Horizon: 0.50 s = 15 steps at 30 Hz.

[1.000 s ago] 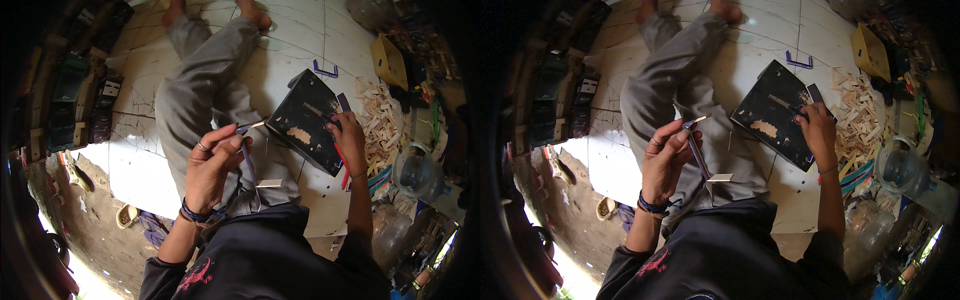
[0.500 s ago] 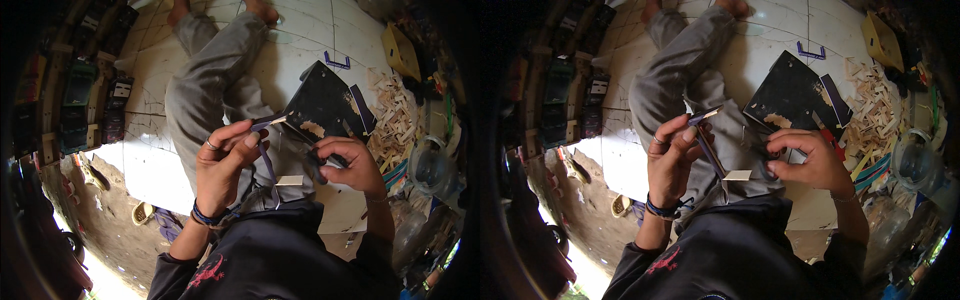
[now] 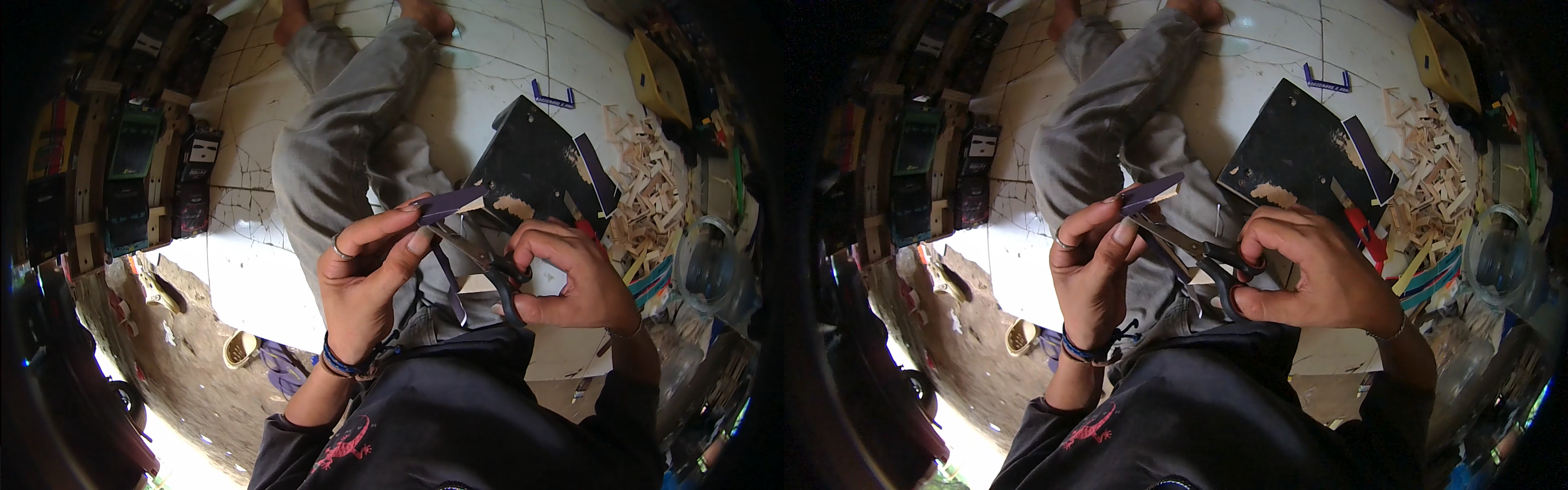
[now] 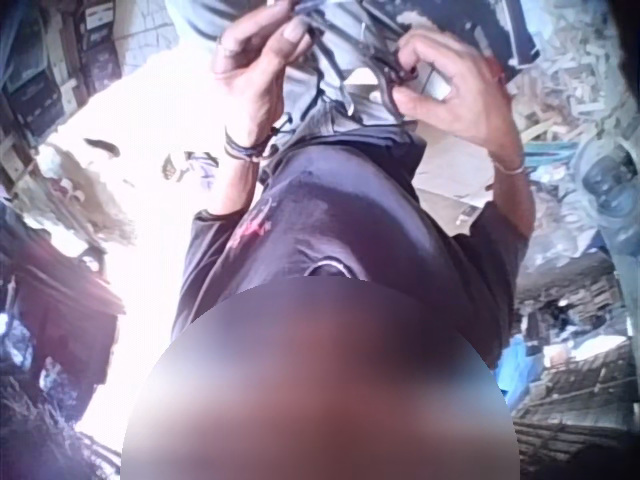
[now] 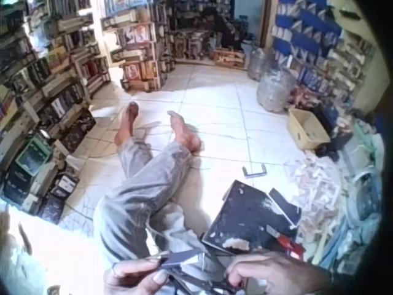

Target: The person sits on the floor and uses scissors to cut a long strip of dark paper with white text. They repeatedly trim the edges and ends of the strip, then cut a larger sheet of dark paper into smaller pieces.

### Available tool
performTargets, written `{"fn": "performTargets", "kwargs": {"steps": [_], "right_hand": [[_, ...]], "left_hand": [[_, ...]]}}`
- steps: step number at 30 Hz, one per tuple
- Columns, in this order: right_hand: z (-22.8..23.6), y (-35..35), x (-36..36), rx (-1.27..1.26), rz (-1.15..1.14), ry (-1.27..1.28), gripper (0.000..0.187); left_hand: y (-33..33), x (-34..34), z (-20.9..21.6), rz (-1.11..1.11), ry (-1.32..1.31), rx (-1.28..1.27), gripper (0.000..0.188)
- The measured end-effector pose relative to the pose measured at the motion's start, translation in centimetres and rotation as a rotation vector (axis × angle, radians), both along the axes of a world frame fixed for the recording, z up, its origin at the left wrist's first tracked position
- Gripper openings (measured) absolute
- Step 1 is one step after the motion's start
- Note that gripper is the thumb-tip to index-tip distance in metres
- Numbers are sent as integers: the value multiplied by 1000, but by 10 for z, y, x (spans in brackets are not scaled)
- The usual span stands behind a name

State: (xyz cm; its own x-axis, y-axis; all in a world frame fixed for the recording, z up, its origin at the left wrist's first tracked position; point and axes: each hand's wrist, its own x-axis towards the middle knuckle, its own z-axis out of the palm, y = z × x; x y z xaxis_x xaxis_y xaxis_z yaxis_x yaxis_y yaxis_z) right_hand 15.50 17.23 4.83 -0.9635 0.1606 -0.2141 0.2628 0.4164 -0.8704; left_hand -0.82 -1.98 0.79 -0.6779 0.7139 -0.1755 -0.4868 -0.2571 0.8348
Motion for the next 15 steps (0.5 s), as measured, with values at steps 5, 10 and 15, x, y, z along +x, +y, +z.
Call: {"fn": "performTargets", "kwargs": {"steps": [5, 10, 15], "right_hand": [[5, 1, -1, 22, 2, 8, 34], [6, 2, -1, 14, 21, 26, 32], [15, 2, 1, 52, 23, -28, 32]], "left_hand": [[1, 0, -5, -12, 139, -17, 27], [2, -1, -6, -22, 135, -18, 27], [2, 2, 1, -16, 20, -59, 27]]}}
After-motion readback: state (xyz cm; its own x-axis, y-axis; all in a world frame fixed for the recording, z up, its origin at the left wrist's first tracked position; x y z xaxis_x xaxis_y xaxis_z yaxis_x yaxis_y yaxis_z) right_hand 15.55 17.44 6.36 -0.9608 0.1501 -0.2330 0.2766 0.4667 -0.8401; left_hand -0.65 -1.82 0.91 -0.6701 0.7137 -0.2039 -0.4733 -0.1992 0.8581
